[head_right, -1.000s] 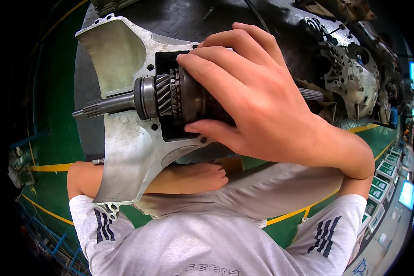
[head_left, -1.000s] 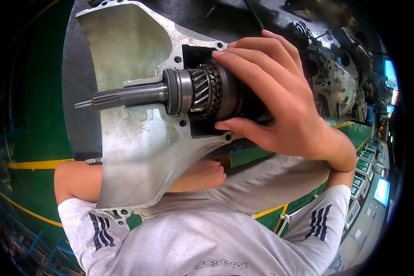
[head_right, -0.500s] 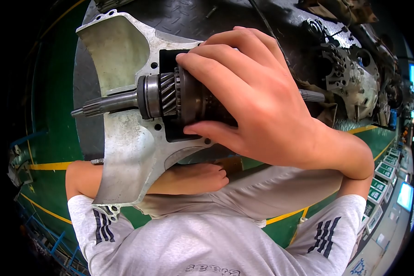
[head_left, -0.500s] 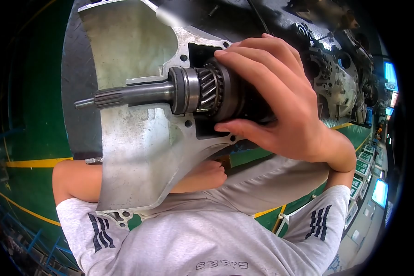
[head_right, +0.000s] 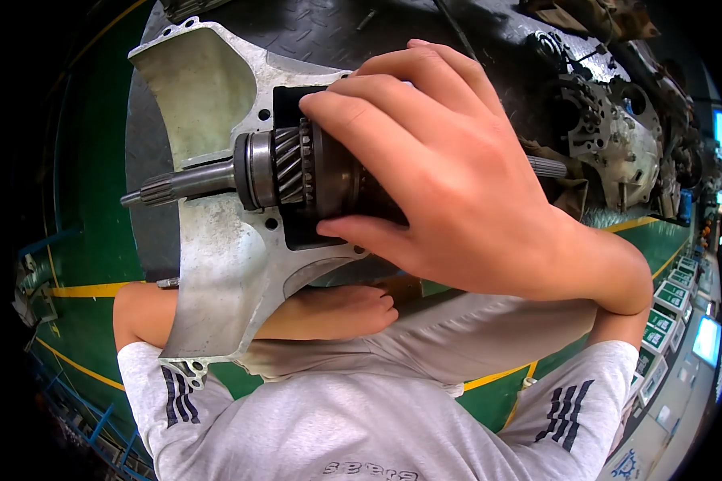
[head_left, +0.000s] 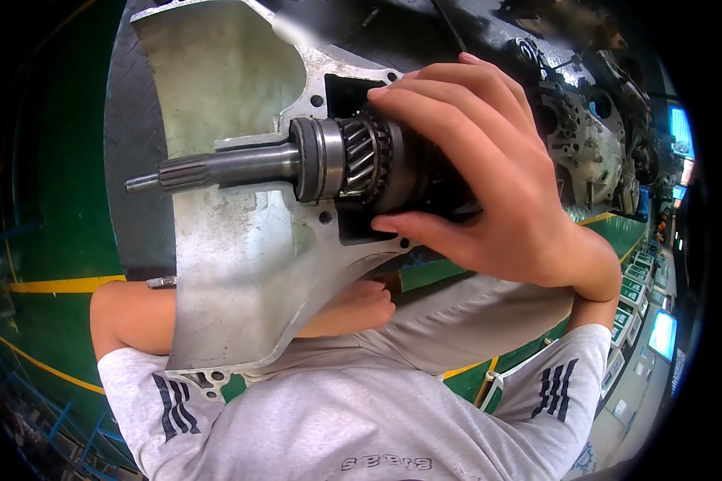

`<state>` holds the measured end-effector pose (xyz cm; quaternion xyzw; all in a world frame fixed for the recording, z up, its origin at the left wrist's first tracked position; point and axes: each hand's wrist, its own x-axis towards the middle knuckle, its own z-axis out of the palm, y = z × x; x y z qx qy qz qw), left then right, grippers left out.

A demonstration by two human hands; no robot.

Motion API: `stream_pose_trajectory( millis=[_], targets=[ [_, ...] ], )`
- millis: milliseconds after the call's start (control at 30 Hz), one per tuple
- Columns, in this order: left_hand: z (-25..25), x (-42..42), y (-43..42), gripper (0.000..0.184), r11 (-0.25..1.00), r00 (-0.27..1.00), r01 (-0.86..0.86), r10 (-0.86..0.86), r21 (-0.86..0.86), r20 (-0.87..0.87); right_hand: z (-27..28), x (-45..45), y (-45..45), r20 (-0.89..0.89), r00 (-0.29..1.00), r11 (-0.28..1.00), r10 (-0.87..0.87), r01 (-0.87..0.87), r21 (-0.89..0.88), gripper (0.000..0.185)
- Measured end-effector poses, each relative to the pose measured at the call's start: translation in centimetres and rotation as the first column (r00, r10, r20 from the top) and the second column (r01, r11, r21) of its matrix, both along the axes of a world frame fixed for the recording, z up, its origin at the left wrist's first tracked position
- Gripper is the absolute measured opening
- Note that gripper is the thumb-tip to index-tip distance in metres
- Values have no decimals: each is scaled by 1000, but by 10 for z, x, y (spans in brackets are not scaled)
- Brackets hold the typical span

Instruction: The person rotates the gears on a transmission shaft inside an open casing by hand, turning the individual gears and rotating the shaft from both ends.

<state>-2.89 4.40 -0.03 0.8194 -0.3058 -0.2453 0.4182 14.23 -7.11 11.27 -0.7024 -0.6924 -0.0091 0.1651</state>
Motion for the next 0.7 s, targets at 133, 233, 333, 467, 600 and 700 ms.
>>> stream_pose_trajectory(
  millis=[133, 233, 333, 467, 600, 700],
  targets=[
    [4, -1, 2, 21, 1000, 1000, -18, 18, -8, -16, 0, 1, -1, -7, 1000, 1000, -1, 1, 0, 78],
    [7, 0, 3, 21, 1000, 999, -27, 27, -15, -23, 3, 2, -1, -5, 1000, 1000, 0, 0, -21, 78],
    [9, 0, 4, 21, 999, 999, -39, 39, -24, -33, 7, 4, -1, 4, 1000, 998, -6, 6, -56, 78],
    [11, 1, 5, 21, 998, 997, -55, 54, -36, -46, 3, 4, 2, -15, 1000, 997, -8, 7, -73, 76],
    [14, 2, 6, 22, 997, 996, -65, 62, -45, -60, -4, 3, 5, -60, 998, 999, -11, 9, -43, 73],
    [16, 3, 6, 22, 996, 995, -75, 71, -52, -71, -2, 1, 7, -72, 997, 998, -31, 28, -50, 70]
  ],
)
